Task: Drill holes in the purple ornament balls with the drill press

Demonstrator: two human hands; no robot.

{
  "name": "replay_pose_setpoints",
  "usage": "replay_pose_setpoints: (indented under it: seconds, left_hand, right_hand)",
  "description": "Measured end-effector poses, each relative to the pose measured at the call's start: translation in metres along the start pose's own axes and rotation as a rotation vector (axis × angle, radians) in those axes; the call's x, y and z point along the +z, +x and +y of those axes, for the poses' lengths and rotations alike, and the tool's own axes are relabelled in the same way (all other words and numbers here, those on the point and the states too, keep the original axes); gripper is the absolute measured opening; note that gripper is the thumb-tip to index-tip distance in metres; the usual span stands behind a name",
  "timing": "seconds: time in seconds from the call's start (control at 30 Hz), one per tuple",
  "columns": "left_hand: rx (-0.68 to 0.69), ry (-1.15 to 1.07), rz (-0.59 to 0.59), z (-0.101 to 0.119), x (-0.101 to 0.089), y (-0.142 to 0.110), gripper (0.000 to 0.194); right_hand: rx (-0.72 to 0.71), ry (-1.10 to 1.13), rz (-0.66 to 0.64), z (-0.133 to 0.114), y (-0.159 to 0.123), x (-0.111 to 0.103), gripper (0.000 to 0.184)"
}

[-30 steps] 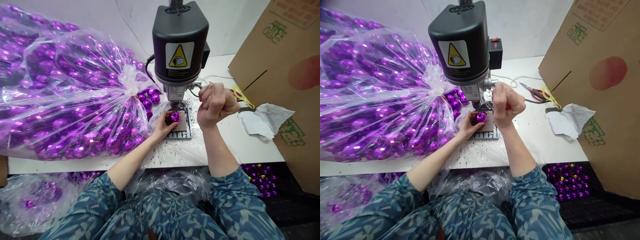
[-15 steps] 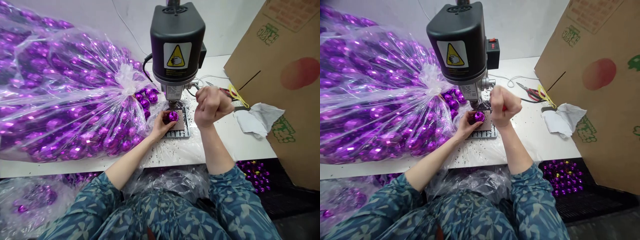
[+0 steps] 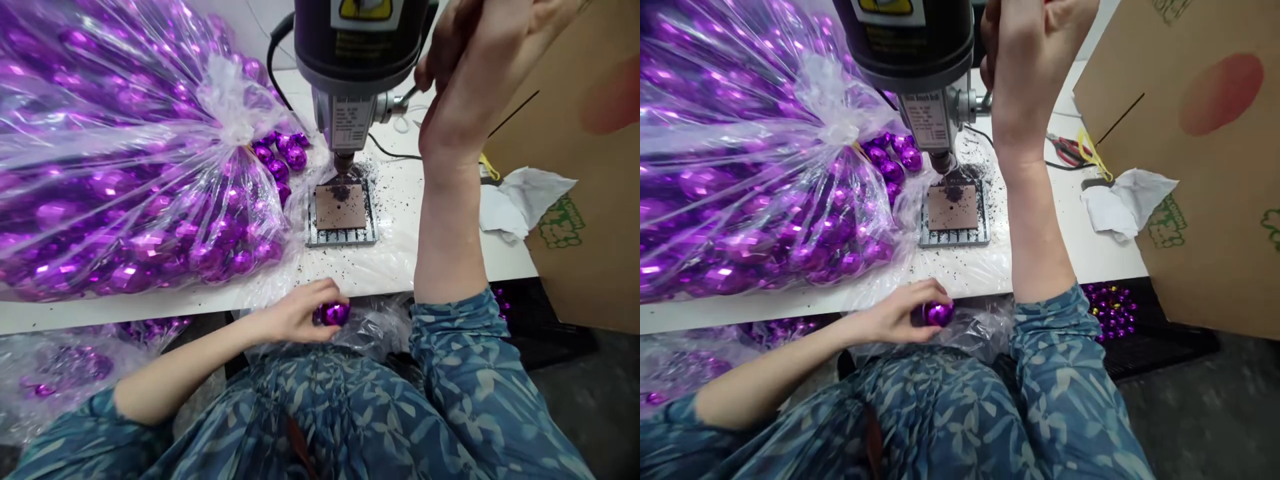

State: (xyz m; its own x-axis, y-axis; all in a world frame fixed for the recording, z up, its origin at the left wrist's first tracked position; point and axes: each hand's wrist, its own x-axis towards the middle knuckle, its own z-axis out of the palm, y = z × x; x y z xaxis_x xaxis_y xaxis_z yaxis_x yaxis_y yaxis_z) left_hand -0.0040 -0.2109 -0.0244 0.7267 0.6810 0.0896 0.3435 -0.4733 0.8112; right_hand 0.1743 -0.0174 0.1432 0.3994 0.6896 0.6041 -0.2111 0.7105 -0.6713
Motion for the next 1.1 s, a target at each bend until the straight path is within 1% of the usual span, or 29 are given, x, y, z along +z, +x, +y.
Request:
replay_pose_setpoints:
  seconds: [0.07, 0.13, 0.17, 0.23, 0.27, 0.3, 0.33, 0.37, 0.4, 0.43, 0.47, 0.5, 0.57, 0.6, 0.63, 0.67, 0.7, 0.73, 0.8, 0.83, 0.87, 0.9, 0.97, 1.03, 1.07, 1.1]
  left_hand:
    - [0.038, 0.248, -0.187, -0.006, 0.020, -0.023, 0.035]
    - [0.053, 0.489, -0.307, -0.018, 0.040, -0.039, 0.044]
    - [0.035, 0.581, -0.346, -0.024, 0.048, -0.044, 0.050]
    - [-0.040, 0.699, -0.383, -0.031, 0.059, -0.051, 0.058]
    - [-0.059, 0.723, -0.386, -0.032, 0.063, -0.053, 0.060]
    - [-0.049, 0.719, -0.384, -0.032, 0.064, -0.053, 0.059]
    - [-0.009, 0.687, -0.366, -0.030, 0.063, -0.052, 0.055]
    - [0.051, 0.629, -0.317, -0.029, 0.060, -0.049, 0.049]
    - [0.112, 0.558, -0.234, -0.028, 0.053, -0.044, 0.040]
    - [0.151, 0.489, -0.116, -0.029, 0.042, -0.035, 0.032]
    - [0.160, 0.433, 0.032, -0.032, 0.027, -0.023, 0.027]
    - [0.137, 0.392, 0.196, -0.038, 0.009, -0.009, 0.028]
    - [0.014, 0.364, 0.494, -0.055, -0.035, 0.027, 0.030]
    - [-0.075, 0.359, 0.606, -0.066, -0.058, 0.045, 0.031]
    - [-0.156, 0.375, 0.681, -0.078, -0.079, 0.062, 0.031]
    - [-0.234, 0.410, 0.703, -0.089, -0.098, 0.077, 0.029]
    - [-0.316, 0.451, 0.678, -0.099, -0.113, 0.088, 0.027]
    - [-0.395, 0.498, 0.636, -0.107, -0.124, 0.096, 0.025]
    - [-0.527, 0.587, 0.544, -0.116, -0.136, 0.102, 0.023]
    - [-0.566, 0.615, 0.520, -0.117, -0.139, 0.100, 0.023]
    - [-0.577, 0.623, 0.525, -0.116, -0.140, 0.097, 0.026]
    - [-0.558, 0.604, 0.556, -0.112, -0.140, 0.093, 0.030]
    - [-0.439, 0.462, 0.675, -0.099, -0.139, 0.083, 0.038]
    - [-0.296, 0.193, 0.787, -0.080, -0.135, 0.074, 0.041]
    - [-0.250, 0.032, 0.810, -0.070, -0.132, 0.071, 0.038]
    - [-0.231, -0.135, 0.809, -0.059, -0.127, 0.068, 0.035]
  right_hand:
    - [0.004, -0.013, -0.017, -0.002, 0.000, 0.000, 0.054]
    - [-0.023, 0.002, -0.007, -0.001, 0.000, 0.000, 0.053]
    - [-0.033, 0.010, 0.005, 0.001, 0.000, -0.001, 0.052]
    - [-0.059, 0.049, 0.037, 0.006, 0.001, -0.002, 0.052]
    - [-0.080, 0.073, 0.036, 0.009, 0.001, -0.002, 0.050]
    - [-0.112, 0.095, 0.020, 0.012, 0.002, -0.003, 0.046]
    - [-0.157, 0.113, -0.001, 0.015, 0.002, -0.004, 0.043]
    - [-0.198, 0.116, -0.025, 0.018, 0.003, -0.005, 0.045]
    - [-0.234, 0.109, -0.031, 0.020, 0.003, -0.006, 0.049]
    - [-0.257, 0.088, -0.039, 0.021, 0.003, -0.006, 0.052]
    - [-0.270, 0.063, -0.035, 0.023, 0.003, -0.007, 0.054]
    - [-0.277, 0.038, -0.032, 0.023, 0.003, -0.007, 0.054]
    - [-0.285, 0.004, -0.020, 0.023, 0.001, -0.007, 0.055]
    - [-0.284, -0.005, -0.013, 0.023, 0.001, -0.007, 0.055]
    - [-0.276, -0.013, -0.012, 0.023, 0.000, -0.007, 0.055]
    - [-0.270, -0.013, 0.000, 0.023, 0.000, -0.007, 0.055]
    - [-0.261, -0.016, 0.001, 0.023, -0.001, -0.007, 0.055]
    - [-0.255, -0.022, 0.003, 0.023, -0.001, -0.007, 0.056]
    - [-0.250, -0.040, -0.008, 0.023, -0.002, -0.007, 0.058]
    - [-0.250, -0.051, -0.016, 0.023, -0.002, -0.008, 0.059]
    - [-0.250, -0.062, -0.022, 0.023, -0.002, -0.008, 0.059]
    - [-0.251, -0.073, -0.028, 0.023, -0.002, -0.009, 0.060]
    - [-0.252, -0.077, -0.026, 0.023, -0.003, -0.009, 0.062]
    - [-0.248, -0.073, -0.033, 0.023, -0.003, -0.010, 0.064]
    - [-0.248, -0.069, -0.037, 0.023, -0.003, -0.010, 0.066]
    - [-0.247, -0.070, -0.038, 0.023, -0.003, -0.010, 0.067]
